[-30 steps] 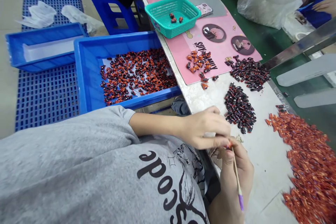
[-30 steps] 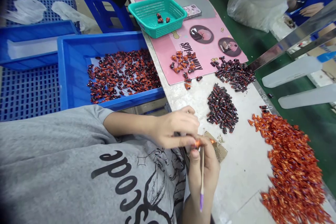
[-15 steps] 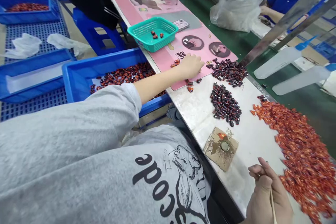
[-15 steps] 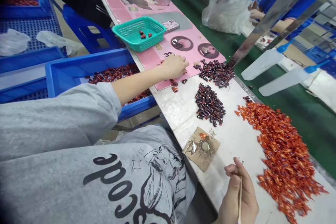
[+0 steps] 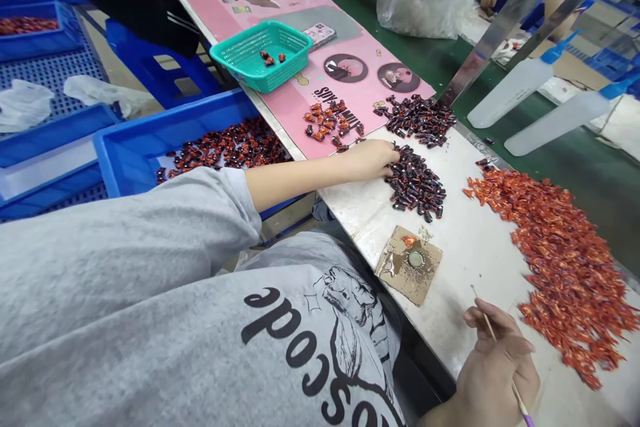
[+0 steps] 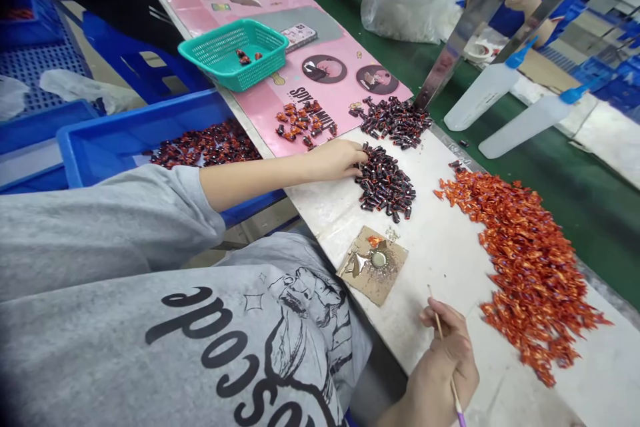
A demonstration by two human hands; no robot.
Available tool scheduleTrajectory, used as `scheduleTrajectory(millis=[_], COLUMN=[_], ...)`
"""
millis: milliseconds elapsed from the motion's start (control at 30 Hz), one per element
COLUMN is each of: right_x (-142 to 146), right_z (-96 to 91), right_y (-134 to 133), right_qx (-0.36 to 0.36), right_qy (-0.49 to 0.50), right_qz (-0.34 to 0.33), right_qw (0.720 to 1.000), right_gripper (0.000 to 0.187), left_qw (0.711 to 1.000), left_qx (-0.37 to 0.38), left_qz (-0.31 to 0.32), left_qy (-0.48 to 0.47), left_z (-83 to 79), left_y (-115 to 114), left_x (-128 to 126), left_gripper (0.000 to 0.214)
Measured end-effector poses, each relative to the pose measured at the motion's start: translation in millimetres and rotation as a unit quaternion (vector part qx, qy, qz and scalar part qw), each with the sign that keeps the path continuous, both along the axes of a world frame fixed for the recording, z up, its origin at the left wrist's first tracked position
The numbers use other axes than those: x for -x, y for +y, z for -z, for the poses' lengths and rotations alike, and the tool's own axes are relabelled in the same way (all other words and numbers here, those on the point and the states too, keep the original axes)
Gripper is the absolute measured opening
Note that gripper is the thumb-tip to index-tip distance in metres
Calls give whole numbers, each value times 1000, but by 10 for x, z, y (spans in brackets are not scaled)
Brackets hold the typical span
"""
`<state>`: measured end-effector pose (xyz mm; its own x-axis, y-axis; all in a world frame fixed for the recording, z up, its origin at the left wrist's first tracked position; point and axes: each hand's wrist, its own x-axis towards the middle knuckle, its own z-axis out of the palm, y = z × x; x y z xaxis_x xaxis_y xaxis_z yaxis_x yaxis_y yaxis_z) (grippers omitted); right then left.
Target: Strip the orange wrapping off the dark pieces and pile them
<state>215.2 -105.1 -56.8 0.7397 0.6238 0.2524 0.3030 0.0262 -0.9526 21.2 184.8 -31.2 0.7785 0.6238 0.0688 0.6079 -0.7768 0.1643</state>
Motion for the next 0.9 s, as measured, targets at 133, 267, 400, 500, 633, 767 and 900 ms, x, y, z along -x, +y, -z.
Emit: scheduleTrajectory(millis=[133, 267, 400, 500, 633, 767, 900], right_x=[183, 308, 398, 429, 448, 438, 437], right_z=[-36, -24, 26, 70, 71, 28, -19], right_y=[22, 158, 297, 333, 344, 378, 445], right_qx=[-15, -23, 14, 60, 100, 122, 130], right_qy=[17, 3, -50, -110, -151, -148, -124], right_qz=[-3, -38, -66, -56, -44, -26, -14], right_qw=[1000, 999, 996, 991, 983, 981, 984], right_gripper=[50, 54, 52, 50, 53, 58, 64], left_qw=[999, 997, 995, 984, 958, 926, 884], left_qx=[-3, -9, -30, 18, 86, 185, 307], left_qz=[35, 80, 96, 173, 263, 273, 180], left_qy=[5, 13, -15, -49, -72, -183, -302], left_z=[54, 138, 113, 17, -54, 32, 135], left_y=[-12, -31, -151, -343, -646, -886, -1082], left_x=[33, 110, 262, 390, 478, 456, 409], left_gripper=[20, 29, 30, 27, 31, 24, 17])
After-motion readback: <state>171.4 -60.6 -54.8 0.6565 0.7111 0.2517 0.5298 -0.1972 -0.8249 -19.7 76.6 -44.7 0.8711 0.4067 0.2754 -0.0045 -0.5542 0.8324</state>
